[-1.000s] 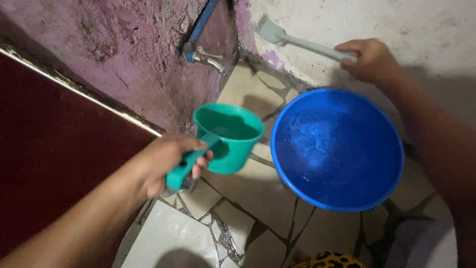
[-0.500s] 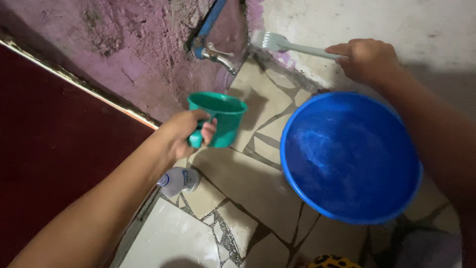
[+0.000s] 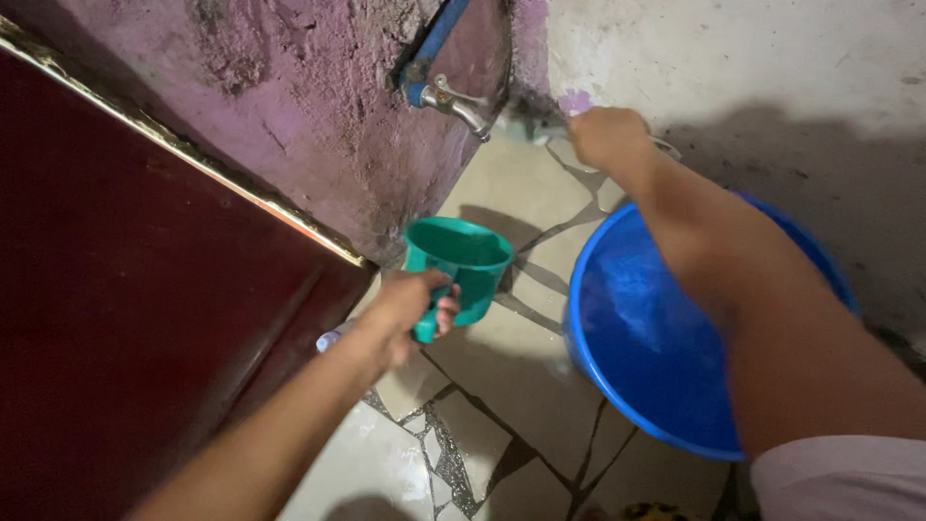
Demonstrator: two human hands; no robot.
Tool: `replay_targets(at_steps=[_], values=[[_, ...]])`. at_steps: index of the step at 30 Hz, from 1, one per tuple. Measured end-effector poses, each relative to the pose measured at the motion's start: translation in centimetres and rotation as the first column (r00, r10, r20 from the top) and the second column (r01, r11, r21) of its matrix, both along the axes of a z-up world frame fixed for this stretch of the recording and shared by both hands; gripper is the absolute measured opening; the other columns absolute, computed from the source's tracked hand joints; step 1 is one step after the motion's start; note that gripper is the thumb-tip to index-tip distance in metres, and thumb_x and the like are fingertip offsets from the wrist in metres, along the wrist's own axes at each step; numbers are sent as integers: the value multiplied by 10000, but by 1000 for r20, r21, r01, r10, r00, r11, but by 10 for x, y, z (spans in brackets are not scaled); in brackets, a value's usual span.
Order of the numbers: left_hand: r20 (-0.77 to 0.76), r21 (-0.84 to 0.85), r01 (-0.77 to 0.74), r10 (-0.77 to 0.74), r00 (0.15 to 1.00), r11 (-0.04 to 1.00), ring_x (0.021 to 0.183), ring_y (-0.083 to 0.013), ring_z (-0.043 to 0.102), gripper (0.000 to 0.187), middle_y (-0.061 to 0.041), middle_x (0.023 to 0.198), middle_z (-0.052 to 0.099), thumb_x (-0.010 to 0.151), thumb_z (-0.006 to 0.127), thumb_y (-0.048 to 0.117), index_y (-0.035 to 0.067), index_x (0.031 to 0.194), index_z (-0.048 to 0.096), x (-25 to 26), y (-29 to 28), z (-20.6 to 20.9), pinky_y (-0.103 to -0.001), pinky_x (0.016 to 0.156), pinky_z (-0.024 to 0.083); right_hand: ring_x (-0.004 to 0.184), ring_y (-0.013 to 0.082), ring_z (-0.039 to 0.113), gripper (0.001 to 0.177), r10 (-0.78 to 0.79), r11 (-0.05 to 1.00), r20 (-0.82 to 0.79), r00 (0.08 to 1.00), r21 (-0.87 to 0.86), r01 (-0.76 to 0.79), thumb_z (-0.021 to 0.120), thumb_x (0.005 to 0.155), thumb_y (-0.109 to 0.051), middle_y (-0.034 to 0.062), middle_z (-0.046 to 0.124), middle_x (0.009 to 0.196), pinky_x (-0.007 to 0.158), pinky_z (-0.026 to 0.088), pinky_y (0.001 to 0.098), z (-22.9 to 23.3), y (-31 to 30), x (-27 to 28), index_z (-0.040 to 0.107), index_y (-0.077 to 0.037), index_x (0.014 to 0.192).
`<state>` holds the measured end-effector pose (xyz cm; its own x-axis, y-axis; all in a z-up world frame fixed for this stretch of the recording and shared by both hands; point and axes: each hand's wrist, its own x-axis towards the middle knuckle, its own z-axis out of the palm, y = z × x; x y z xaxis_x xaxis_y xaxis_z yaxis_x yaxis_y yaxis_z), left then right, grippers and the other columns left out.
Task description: The person cleans a tiled floor in a bathroom by pouring cleaning liquid from a bottle, scrubbing the tiles with a brush, and rinsing the area using water from a bucket with a small dipper.
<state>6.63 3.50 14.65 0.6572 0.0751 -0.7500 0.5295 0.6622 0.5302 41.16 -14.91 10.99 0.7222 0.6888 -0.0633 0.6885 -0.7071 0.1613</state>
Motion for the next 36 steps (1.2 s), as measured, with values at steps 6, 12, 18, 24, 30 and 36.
replay_targets(at_steps=[6, 12, 18, 24, 30, 36], values=[[18, 48, -52, 51, 999, 997, 552, -100, 480, 116, -45, 770, 552, 967, 591, 103, -1, 927, 560, -17, 0, -39, -237, 439, 390, 1030, 389, 712, 262, -135, 990, -74, 988, -46, 131, 668, 841, -192, 191, 754, 1093, 871, 575, 521, 9, -98, 23, 779, -122, 1067], [36, 3, -108, 107, 994, 994, 551, -99, 457, 229, -27, 772, 501, 1021, 599, 257, 48, 969, 523, -45, -2, -81, -247, 445, 381, 1009, 351, 730, 293, -191, 979, -144, 971, -97, 178, 680, 856, -278, 160, 786, 1083, 892, 576, 495, 34, -136, 22, 799, -149, 1091], [-21, 215, -136, 144, 989, 967, 568, -136, 497, 286, -52, 816, 583, 1038, 548, 315, 32, 1058, 587, -80, -36, -119, -314, 512, 458, 987, 314, 748, 333, 18, 997, -481, 877, -62, -54, 692, 871, -364, 129, 818, 1073, 914, 577, 469, 28, -88, -1, 819, -175, 1114], [-26, 196, -63, 69, 997, 979, 635, -168, 571, 300, -60, 830, 615, 1037, 481, 331, 69, 1161, 558, -121, -40, -151, -323, 555, 482, 1034, 320, 704, 351, -178, 982, -382, 907, -128, 139, 673, 900, -275, 101, 756, 1191, 937, 538, 473, 34, -68, 0, 775, -254, 1236], [-109, 293, 93, -63, 992, 951, 796, -195, 685, 318, -81, 902, 690, 1044, 468, 297, 78, 1239, 590, -147, -35, -209, -314, 695, 545, 978, 248, 758, 236, 126, 938, -317, 940, -269, -217, 651, 958, -290, 52, 808, 1080, 905, 600, 414, 4, -56, 6, 810, -232, 1122], [-310, 67, 360, -324, 894, 930, 899, -263, 681, 442, -96, 1014, 696, 1010, 467, 316, 41, 1355, 481, -152, -11, -193, -501, 711, 559, 1013, 279, 731, 299, -141, 988, -479, 867, -11, 155, 746, 907, -314, 93, 793, 1096, 924, 556, 449, 18, -55, -2, 810, -247, 1191]])
